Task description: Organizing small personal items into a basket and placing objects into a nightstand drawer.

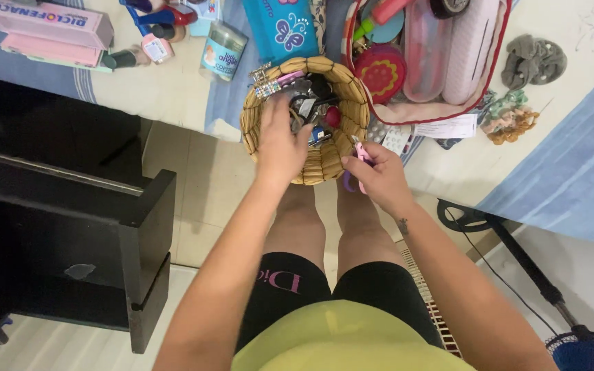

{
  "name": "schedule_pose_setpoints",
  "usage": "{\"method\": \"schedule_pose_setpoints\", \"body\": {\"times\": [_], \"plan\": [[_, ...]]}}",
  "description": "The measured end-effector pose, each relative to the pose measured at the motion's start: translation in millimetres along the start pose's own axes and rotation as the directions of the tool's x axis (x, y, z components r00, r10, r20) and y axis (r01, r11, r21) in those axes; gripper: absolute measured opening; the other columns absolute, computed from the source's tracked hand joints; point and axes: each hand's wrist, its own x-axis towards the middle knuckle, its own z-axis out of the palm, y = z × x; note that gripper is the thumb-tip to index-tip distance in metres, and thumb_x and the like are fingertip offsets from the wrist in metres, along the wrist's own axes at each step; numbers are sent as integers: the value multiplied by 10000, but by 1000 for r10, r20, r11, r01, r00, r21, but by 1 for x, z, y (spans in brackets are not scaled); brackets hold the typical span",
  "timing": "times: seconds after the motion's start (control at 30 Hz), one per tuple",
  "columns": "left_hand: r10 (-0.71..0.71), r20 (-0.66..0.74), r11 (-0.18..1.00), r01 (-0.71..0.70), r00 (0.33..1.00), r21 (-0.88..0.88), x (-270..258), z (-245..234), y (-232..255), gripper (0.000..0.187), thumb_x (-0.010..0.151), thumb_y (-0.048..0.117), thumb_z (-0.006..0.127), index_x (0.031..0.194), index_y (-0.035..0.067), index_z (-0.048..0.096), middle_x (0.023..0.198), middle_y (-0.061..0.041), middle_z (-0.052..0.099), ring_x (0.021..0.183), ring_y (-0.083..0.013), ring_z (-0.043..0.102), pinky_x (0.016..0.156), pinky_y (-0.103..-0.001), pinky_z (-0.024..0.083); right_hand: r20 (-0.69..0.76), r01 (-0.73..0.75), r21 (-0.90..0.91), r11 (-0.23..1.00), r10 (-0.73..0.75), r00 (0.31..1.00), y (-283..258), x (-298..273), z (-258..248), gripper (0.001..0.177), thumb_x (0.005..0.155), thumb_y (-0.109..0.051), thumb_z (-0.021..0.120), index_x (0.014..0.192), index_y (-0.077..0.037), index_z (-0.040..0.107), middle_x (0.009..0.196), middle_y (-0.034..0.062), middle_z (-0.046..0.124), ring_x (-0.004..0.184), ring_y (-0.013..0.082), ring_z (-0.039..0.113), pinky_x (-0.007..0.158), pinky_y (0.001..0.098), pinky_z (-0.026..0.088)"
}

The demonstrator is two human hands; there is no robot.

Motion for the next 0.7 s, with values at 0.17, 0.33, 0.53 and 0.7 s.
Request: {"method": "schedule_pose_setpoints", "body": {"times": [0.17,0.33,0.53,0.7], "plan": [[-215,-45,976,216,976,11,9,29,11,647,879,92,742,1455,-17,466,1407,-273,466,1287,-459,491,1082,-487,433,-5,-48,-25,999,48,999,-4,-3,5,178,927,-134,743,833,-55,615,661,-49,535,516,45,469,453,239,344],[-312,-64,930,319,948,186,9,33,23,691,809,127,761,1437,16,494,1410,-254,426,1225,-465,482,1024,-505,411,-20,-22,-81,996,20,1000,-4,-3,7,165,921,-127,740,837,-54,618,667,-52,543,517,41,489,453,237,372],[-260,20,922,242,965,300,-17,45,4,551,796,162,762,1293,28,564,1412,-216,489,1270,-422,481,1043,-510,395,-23,89,-58,994,-90,996,7,1,-4,93,957,-110,719,939,-58,644,794,-59,562,677,10,487,578,208,403],[-333,302,918,235,893,319,-9,15,19,431,931,248,700,1303,64,586,1307,-171,634,1202,-362,604,1056,-488,457,-88,-35,146,989,48,995,21,7,-20,93,954,-105,716,925,-61,639,761,-15,574,614,67,499,514,236,367]]}}
